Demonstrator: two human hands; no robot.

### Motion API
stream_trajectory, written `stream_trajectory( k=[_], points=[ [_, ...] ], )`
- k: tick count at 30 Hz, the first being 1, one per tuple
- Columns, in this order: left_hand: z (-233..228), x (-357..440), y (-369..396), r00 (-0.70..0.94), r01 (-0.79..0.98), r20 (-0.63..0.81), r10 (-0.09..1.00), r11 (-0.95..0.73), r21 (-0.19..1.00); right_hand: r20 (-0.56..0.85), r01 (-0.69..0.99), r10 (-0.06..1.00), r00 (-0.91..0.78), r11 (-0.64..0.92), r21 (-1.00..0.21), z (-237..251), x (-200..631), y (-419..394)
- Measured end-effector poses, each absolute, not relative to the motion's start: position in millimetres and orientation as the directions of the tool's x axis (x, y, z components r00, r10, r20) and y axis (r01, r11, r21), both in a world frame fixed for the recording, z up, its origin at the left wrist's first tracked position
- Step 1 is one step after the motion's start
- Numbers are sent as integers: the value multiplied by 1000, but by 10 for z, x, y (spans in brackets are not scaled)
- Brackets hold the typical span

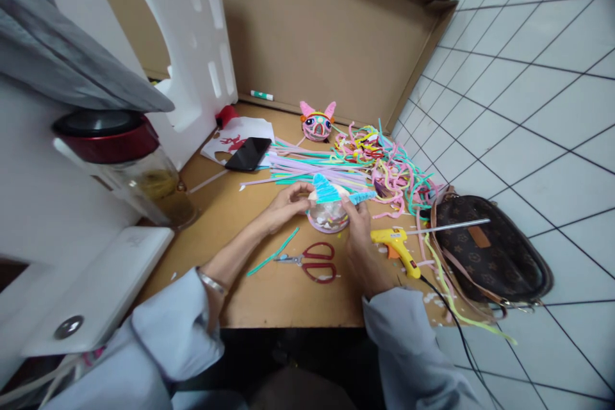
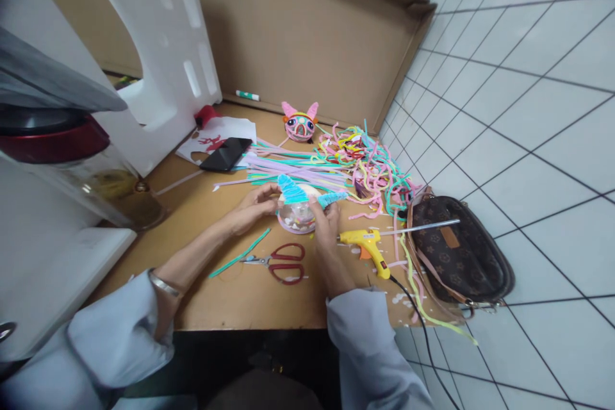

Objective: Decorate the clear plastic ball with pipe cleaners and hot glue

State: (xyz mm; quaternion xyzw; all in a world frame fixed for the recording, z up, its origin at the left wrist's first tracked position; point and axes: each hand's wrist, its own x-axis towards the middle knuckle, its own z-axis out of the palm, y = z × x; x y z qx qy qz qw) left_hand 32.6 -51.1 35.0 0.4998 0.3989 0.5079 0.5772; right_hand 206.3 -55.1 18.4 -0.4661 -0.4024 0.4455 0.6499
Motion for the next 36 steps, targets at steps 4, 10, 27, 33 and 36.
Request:
stream_trajectory(
  k=[4, 10, 27, 33, 36],
  points=[
    [330, 295, -497, 182, -182, 38, 983, -5, 983, 63, -279, 957, 284, 146, -949, 255, 2023, -560],
    [321, 204, -459, 343, -296, 36, 938, 72, 953, 18, -343, 959, 282, 118, -932, 307, 2037, -554],
    [128, 85, -320, 402, -292, 131, 906, -9, 957, -10, -337, 962, 272, 85, -938, 189, 2114, -497],
    [48, 132, -309, 380, -319, 162, 911, -35, 947, 27, -327, 967, 253, 111, -938, 165, 2132, -473],
    [72, 144, -327, 375, -309, 145, 916, -24, 951, -6, -358, 969, 246, 85, -930, 178, 2148, -465]
  ],
)
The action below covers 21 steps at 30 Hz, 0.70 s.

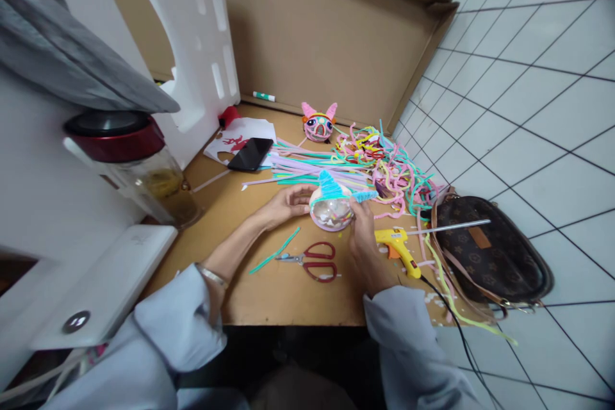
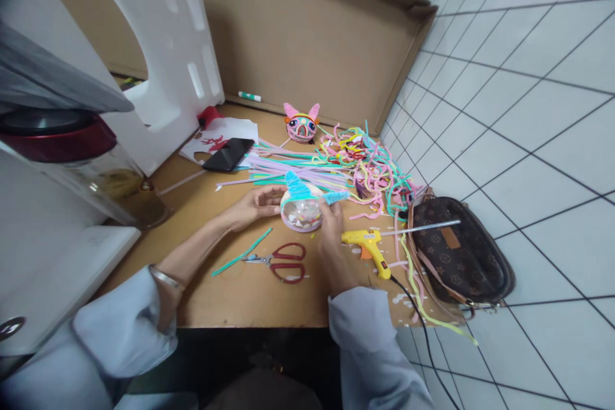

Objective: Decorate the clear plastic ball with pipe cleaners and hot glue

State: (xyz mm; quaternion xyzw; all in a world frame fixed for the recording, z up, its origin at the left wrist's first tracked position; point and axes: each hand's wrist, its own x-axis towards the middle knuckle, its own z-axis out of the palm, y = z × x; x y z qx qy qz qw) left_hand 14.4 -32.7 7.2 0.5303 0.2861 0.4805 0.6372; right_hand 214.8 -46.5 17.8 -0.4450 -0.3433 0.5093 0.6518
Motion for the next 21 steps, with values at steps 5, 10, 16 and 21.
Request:
stream_trajectory(
  k=[5, 10, 16, 21],
  points=[
    [161, 124, -371, 408, -316, 82, 909, 56, 947, -49, -361, 964, 261, 50, -931, 220, 2138, -484],
    [155, 176, -366, 278, -314, 28, 960, 63, 947, -45, -355, 967, 252, 49, -933, 255, 2118, -517],
    [110, 147, -332, 237, -376, -9, 971, 101, 921, -89, -416, 976, 198, 1, -910, 261, 2136, -524],
    [119, -8, -310, 326, -456, -68, 943, 220, 862, -108, -461, 988, 112, -45, -886, 259, 2173, -522]
  ],
)
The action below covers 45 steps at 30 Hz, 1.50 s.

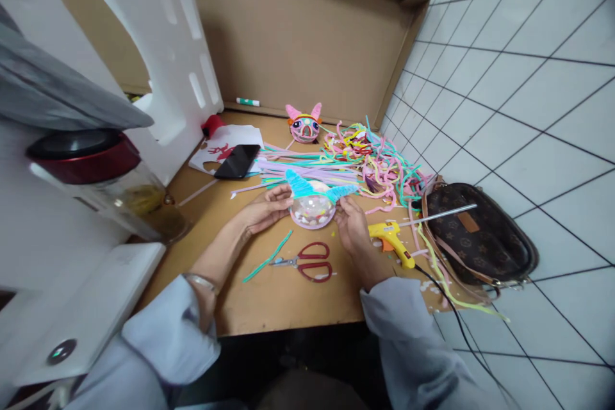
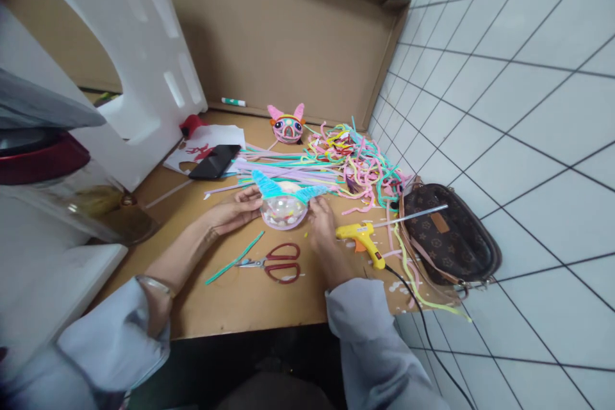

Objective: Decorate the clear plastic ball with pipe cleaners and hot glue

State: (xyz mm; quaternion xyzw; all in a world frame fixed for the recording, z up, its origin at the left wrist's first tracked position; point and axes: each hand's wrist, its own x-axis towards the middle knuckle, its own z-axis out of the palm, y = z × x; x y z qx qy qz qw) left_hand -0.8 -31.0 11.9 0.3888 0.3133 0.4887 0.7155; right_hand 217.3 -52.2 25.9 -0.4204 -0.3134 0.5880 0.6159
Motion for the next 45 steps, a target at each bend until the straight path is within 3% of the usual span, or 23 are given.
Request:
stream_trajectory(
  k=[5, 10, 16, 26, 39, 45],
  points=[
    [108, -148, -261, 326, -490, -82, 942, 242, 838, -95, -522, 995, -43, -104, -847, 312, 2204, -556],
    [102, -210, -235, 321, -449, -119, 940, 261, 855, -99, -531, 992, -79, -126, -838, 346, 2184, -588],
    [158, -155, -271, 297, -414, -113, 948, 234, 880, -111, -510, 993, -50, -121, -851, 339, 2186, -579],
    [125, 128, -336, 118, -376, -85, 989, 124, 918, -51, -384, 987, 155, 12, -923, 271, 2152, -518],
    [209, 304, -430, 108, -220, 84, 991, -58, 974, 16, -232, 986, 164, 55, -971, 182, 2203, -366],
    [221, 330, -428, 35, -160, 37, 999, -31, 987, 108, -185, 989, 105, 126, -975, 154, 2208, -361]
  ],
)
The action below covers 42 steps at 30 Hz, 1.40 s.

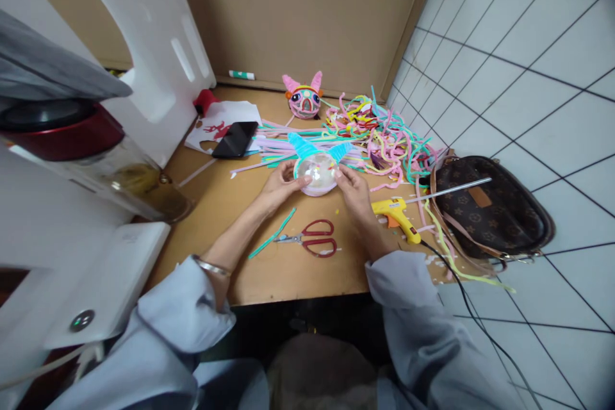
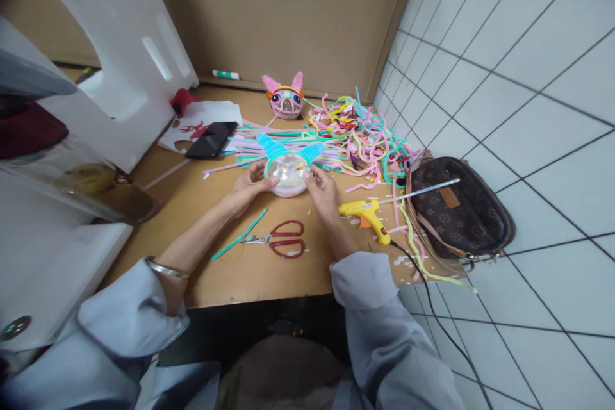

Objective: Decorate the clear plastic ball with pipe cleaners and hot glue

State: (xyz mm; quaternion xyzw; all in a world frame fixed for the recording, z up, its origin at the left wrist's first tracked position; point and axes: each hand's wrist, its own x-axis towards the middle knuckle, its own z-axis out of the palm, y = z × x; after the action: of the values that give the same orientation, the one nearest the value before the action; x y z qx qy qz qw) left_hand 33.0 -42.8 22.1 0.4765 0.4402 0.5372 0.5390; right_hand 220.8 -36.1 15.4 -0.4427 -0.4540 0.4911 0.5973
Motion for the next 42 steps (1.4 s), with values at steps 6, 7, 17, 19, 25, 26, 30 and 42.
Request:
stream_trajectory(
  k=[6, 7, 17, 19, 25, 26, 30, 42],
  points=[
    [160, 279, -371, 73, -212, -14, 997, 30, 977, 102, -220, 995, -2, 99, -970, 219, 2295, -394],
    [161, 274, -366, 73, -210, -17, 997, 32, 977, 100, -220, 995, -22, 93, -971, 228, 2302, -400],
    [206, 297, -395, 44, -139, -5, 999, 11, 990, 133, -163, 987, 87, 146, -976, 199, 2188, -428],
    [209, 299, -402, 44, -142, 3, 999, 3, 990, 116, -170, 990, 85, 129, -977, 184, 2188, -420],
    [217, 301, -414, 35, -139, 21, 999, -16, 990, 97, -175, 992, 82, 110, -979, 166, 2200, -402],
    [216, 300, -415, 35, -137, 21, 999, -16, 990, 95, -171, 992, 79, 108, -979, 170, 2200, -404],
    [199, 276, -407, 59, -146, 10, 998, -1, 989, 91, -191, 995, 39, 96, -977, 212, 2217, -424],
    [209, 25, -334, 306, -117, 58, 950, -23, 993, 48, -203, 999, -1, 47, -978, 237, 2390, -391]
  ],
)
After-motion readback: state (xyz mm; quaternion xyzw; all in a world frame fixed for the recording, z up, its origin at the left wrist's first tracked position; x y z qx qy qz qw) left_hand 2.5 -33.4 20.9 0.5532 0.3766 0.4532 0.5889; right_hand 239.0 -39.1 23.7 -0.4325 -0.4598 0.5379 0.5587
